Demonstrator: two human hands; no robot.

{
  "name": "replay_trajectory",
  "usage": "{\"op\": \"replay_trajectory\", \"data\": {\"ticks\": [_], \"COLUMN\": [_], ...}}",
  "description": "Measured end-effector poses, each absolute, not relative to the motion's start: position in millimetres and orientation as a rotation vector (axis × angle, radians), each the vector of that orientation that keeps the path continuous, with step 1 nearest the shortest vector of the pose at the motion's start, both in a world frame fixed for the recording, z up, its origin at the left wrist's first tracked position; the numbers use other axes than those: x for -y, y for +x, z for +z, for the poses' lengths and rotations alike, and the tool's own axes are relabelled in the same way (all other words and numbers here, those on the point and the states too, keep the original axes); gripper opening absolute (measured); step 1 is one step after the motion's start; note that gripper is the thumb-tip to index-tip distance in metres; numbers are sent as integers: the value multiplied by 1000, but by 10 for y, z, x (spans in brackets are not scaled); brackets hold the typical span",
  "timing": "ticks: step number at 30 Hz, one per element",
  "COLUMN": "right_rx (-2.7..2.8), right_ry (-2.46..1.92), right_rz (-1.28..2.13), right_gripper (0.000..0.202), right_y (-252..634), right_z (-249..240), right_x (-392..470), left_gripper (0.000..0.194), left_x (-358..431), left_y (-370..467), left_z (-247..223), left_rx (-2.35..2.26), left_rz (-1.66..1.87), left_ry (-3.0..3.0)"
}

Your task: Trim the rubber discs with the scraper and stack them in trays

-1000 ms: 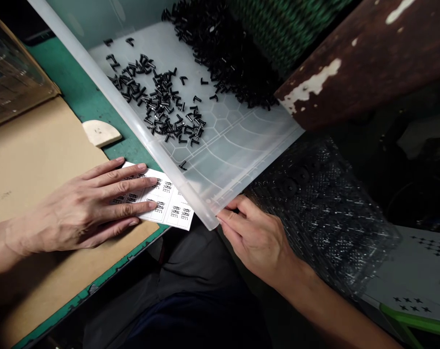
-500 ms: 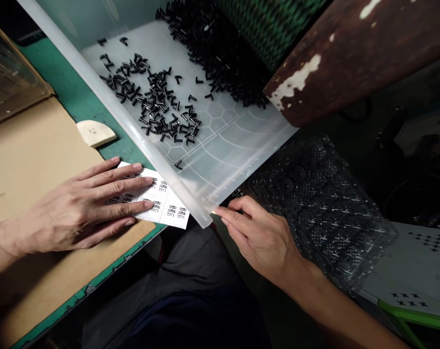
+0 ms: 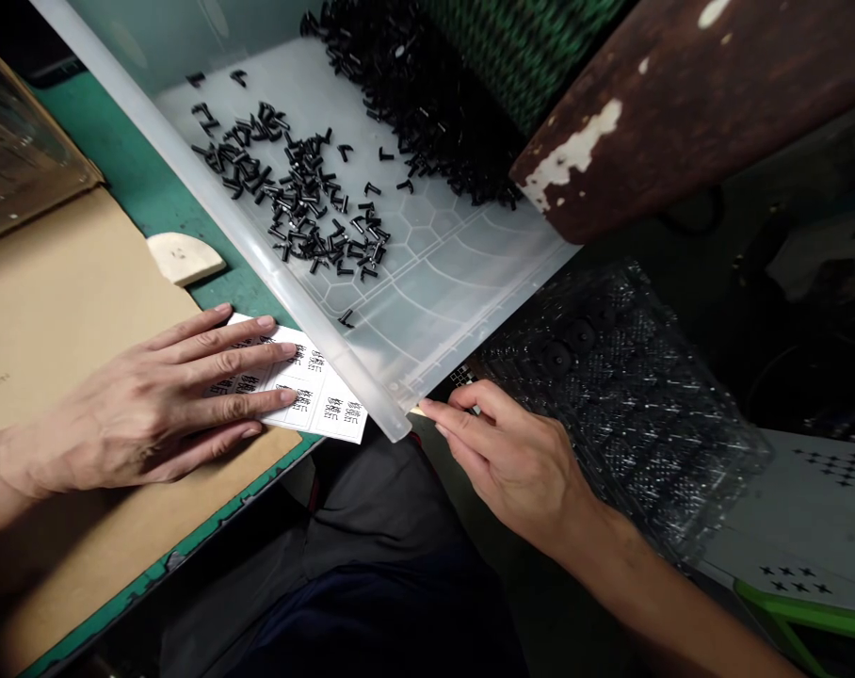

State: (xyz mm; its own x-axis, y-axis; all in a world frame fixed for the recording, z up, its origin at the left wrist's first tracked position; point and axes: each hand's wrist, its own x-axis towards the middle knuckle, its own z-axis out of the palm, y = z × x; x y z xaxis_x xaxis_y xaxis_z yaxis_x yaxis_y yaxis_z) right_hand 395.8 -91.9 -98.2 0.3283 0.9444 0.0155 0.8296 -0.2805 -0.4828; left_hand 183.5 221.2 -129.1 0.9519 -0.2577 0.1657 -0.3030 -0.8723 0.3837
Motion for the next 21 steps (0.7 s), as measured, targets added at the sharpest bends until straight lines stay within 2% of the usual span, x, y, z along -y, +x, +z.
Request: {"op": "replay_trajectory", "data": {"ticks": [10, 17, 21], "right_rx": [1464, 1179, 877], "right_ry": [-2117, -2141, -2130], "right_rz": [434, 500, 561], "right_gripper": [42, 30, 31], "right_y": [4075, 3979, 4006], "right_z": [-993, -1213, -1466], "right_x": [1155, 1441, 1617], "left_gripper": [59, 60, 68], "left_x": [-2202, -2166, -2109], "left_y": [1837, 1772, 1601], "left_z": [-1325, -1257, -1234], "left_rx": [396, 476, 439], "left_rz": [205, 213, 172], "left_ry": [2694, 2766, 2861]}}
